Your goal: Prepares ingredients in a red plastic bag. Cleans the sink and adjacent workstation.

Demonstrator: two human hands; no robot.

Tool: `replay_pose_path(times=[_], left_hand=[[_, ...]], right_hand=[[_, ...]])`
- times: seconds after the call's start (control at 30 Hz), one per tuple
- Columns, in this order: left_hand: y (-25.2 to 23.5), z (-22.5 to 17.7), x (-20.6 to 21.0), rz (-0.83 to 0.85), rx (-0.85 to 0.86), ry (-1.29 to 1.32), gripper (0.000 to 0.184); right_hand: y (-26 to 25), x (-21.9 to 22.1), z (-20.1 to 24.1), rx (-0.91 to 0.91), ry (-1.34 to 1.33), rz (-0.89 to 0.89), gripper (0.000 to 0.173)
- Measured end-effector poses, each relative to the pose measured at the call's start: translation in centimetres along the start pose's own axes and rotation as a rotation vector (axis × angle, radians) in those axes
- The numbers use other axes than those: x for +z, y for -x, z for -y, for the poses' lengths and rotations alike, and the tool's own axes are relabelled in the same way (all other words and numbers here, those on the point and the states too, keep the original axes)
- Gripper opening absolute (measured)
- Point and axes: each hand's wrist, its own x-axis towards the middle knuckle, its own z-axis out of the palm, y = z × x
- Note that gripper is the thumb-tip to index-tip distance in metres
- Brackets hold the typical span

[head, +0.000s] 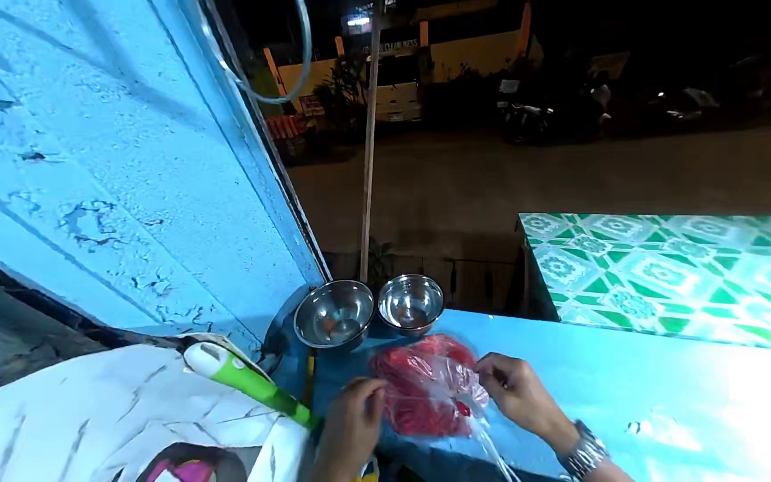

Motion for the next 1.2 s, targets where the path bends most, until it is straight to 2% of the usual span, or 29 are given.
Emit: replay_pose_path(times=[0.1,0.2,0.27,0.33,0.47,0.6,0.67,0.73,0.83,0.9,0.97,1.0,1.07,1.2], left_hand=[[-3.2,-2.5,5.4,0.304,0.067,-0.064,0.028],[-5.0,-3.9,8.1,0.544,0.132,-0.231,0.034],[-5.5,-3.9,9.0,0.618,0.128,-0.31,0.03],[-5.4,-3.7,9.2,0.586,0.118,-0.316,0.029],[-5.4,-3.4,7.6,0.529,0.022,-0.365,0.029],[-5.1,-0.1,4.6,0.291,-0.076,-0.239,0.026],[-5.1,0.1,3.7,0.289,-0.09,-0.219,0.027],[-5.1,-1.3,3.5,0.332,-0.097,-0.212,0.03],[-5.2,-4.0,4.5,0.389,-0.043,-0.249,0.043],[-5.2,-5.1,5.6,0.45,-0.014,-0.318,0.046],[-5.1,-5.6,6.2,0.523,-0.018,-0.369,0.037],[-5.1,-5.6,6.3,0.527,-0.009,-0.363,0.032],[-4.7,-5.1,6.1,0.456,0.032,-0.275,0.029],[-2.8,-3.8,5.4,0.142,0.11,-0.061,0.022]], right_hand=[[-0.7,1.1,-2.6,0.109,0.224,0.316,0.025],[-1.2,2.6,-2.1,0.091,0.445,0.495,0.036],[-1.4,3.0,-1.6,0.097,0.535,0.57,0.037],[-1.5,3.1,-1.5,0.097,0.565,0.589,0.033],[-1.1,2.2,-3.0,0.019,0.524,0.517,0.031],[-0.4,0.6,-4.8,0.034,0.489,0.441,0.025],[0.1,0.6,-5.0,-0.007,0.461,0.344,0.028],[0.5,1.8,-4.4,-0.083,0.455,0.233,0.038],[0.5,3.9,-2.7,-0.12,0.497,0.199,0.053],[0.3,5.2,-2.9,-0.192,0.526,0.111,0.041],[0.3,5.7,-3.2,-0.275,0.525,-0.002,0.019],[0.3,5.5,-3.3,-0.291,0.507,-0.036,0.018],[0.8,4.7,-3.5,-0.284,0.425,-0.074,0.024],[2.8,3.4,-4.8,-0.241,0.15,-0.199,0.024]])
